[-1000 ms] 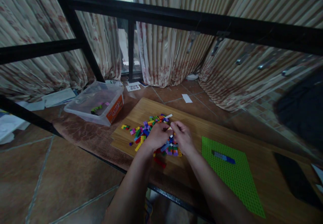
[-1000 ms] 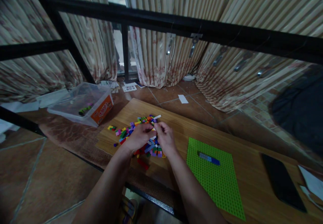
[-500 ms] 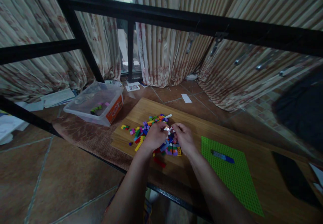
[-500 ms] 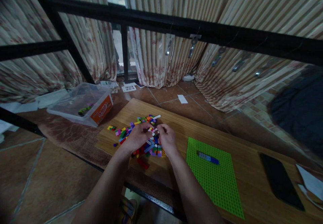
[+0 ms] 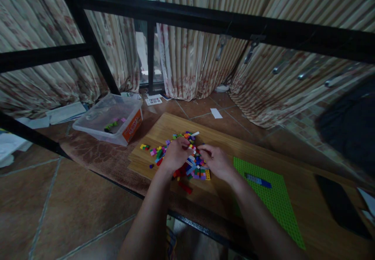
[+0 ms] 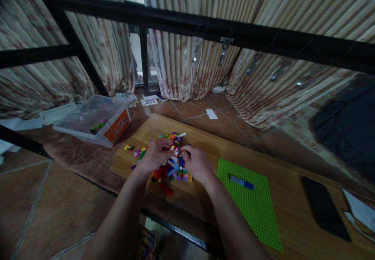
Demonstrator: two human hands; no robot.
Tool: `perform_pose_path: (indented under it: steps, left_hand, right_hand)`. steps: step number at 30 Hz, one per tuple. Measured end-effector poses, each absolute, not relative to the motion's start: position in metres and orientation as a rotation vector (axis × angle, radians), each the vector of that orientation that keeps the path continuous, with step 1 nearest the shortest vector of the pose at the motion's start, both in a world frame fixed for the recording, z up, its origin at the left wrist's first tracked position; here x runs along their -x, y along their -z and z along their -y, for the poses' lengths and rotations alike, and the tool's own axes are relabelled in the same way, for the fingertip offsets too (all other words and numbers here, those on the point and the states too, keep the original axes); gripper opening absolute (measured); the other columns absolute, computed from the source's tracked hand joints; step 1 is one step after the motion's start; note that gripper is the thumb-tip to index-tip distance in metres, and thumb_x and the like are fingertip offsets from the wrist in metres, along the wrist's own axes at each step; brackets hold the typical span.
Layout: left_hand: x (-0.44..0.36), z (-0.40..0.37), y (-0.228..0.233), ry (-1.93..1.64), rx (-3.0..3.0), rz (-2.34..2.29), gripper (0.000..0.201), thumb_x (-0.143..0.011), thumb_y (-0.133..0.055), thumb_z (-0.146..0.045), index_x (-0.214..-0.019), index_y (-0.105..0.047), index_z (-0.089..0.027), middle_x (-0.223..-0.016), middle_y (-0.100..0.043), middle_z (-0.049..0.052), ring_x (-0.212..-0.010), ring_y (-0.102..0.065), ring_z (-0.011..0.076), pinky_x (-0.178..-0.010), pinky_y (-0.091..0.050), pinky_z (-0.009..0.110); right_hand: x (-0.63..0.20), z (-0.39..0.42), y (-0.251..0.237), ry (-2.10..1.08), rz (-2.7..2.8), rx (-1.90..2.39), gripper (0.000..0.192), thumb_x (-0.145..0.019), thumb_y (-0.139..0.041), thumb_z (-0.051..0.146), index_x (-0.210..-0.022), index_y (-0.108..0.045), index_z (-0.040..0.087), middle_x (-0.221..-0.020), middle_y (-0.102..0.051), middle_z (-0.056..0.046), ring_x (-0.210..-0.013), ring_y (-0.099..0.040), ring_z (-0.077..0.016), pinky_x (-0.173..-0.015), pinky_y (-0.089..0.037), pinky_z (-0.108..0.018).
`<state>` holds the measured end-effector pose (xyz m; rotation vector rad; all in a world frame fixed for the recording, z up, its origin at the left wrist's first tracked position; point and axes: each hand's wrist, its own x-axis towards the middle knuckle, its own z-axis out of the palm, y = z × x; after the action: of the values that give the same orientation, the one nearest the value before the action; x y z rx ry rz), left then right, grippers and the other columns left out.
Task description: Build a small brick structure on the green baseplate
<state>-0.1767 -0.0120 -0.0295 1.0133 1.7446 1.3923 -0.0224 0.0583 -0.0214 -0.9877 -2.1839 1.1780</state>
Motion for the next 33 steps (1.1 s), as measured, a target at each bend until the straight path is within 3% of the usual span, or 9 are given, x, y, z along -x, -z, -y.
perform_pose_path:
  steps: [8, 12, 17, 25, 29, 33]
  left_hand:
    - [0.171, 0.013, 0.020, -1.372, -0.951, -1.633, 0.027, -0.060, -0.069, -0.012, -0.084, -0.058, -0.015, -0.074, -0.062, 0.000, -0.071, -0.059, 0.0132, -0.063, -0.043, 0.023]
    - [0.171, 0.015, 0.017, -1.357, -0.963, -1.531, 0.028, -0.059, -0.069, -0.012, -0.084, -0.057, -0.015, -0.070, -0.061, -0.002, -0.064, -0.057, 0.0111, -0.059, -0.041, 0.022]
    - [0.172, 0.018, 0.016, -1.350, -0.924, -1.384, 0.035, -0.057, -0.072, -0.012, -0.086, -0.054, -0.015, -0.065, -0.060, -0.004, -0.054, -0.053, 0.0084, -0.054, -0.039, 0.021]
    - [0.167, 0.019, 0.011, -1.388, -0.833, -1.241, 0.039, -0.054, -0.074, -0.011, -0.085, -0.052, -0.016, -0.064, -0.058, -0.006, -0.055, -0.054, 0.0072, -0.055, -0.040, 0.020]
    - [0.168, 0.020, 0.008, -1.388, -0.874, -1.223, 0.039, -0.053, -0.075, -0.011, -0.084, -0.053, -0.016, -0.066, -0.059, -0.005, -0.058, -0.054, 0.0073, -0.056, -0.040, 0.020]
    - [0.168, 0.020, 0.008, -1.359, -0.960, -1.229, 0.035, -0.057, -0.072, -0.011, -0.086, -0.053, -0.016, -0.067, -0.060, -0.004, -0.059, -0.055, 0.0084, -0.057, -0.040, 0.020]
  right_hand:
    - [0.022, -0.057, 0.014, -1.187, 2.151, 1.032, 0.023, -0.085, -0.055, 0.036, -0.092, -0.073, 0.024, -0.069, -0.069, -0.001, -0.059, -0.061, -0.0168, -0.055, -0.042, -0.027]
    - [0.030, -0.056, 0.018, -1.218, 2.048, 0.953, 0.024, -0.082, -0.058, 0.040, -0.087, -0.071, 0.020, -0.077, -0.070, -0.001, -0.066, -0.060, -0.0153, -0.061, -0.043, -0.026]
    - [0.031, -0.053, 0.022, -1.342, 2.012, 0.852, 0.026, -0.082, -0.058, 0.042, -0.079, -0.067, 0.019, -0.068, -0.064, 0.001, -0.064, -0.055, -0.0137, -0.060, -0.042, -0.024]
    - [0.030, -0.051, 0.019, -1.394, 1.900, 0.849, 0.032, -0.082, -0.058, 0.047, -0.068, -0.060, 0.019, -0.057, -0.051, 0.004, -0.053, -0.044, -0.0106, -0.051, -0.034, -0.023]
    - [0.033, -0.050, 0.015, -1.451, 1.887, 0.841, 0.031, -0.080, -0.060, 0.047, -0.069, -0.061, 0.019, -0.058, -0.052, 0.004, -0.054, -0.043, -0.0100, -0.052, -0.035, -0.022]
    - [0.033, -0.051, 0.014, -1.645, 1.794, 0.922, 0.036, -0.076, -0.062, 0.054, -0.066, -0.056, 0.019, -0.053, -0.045, 0.006, -0.046, -0.036, -0.0083, -0.043, -0.027, -0.021]
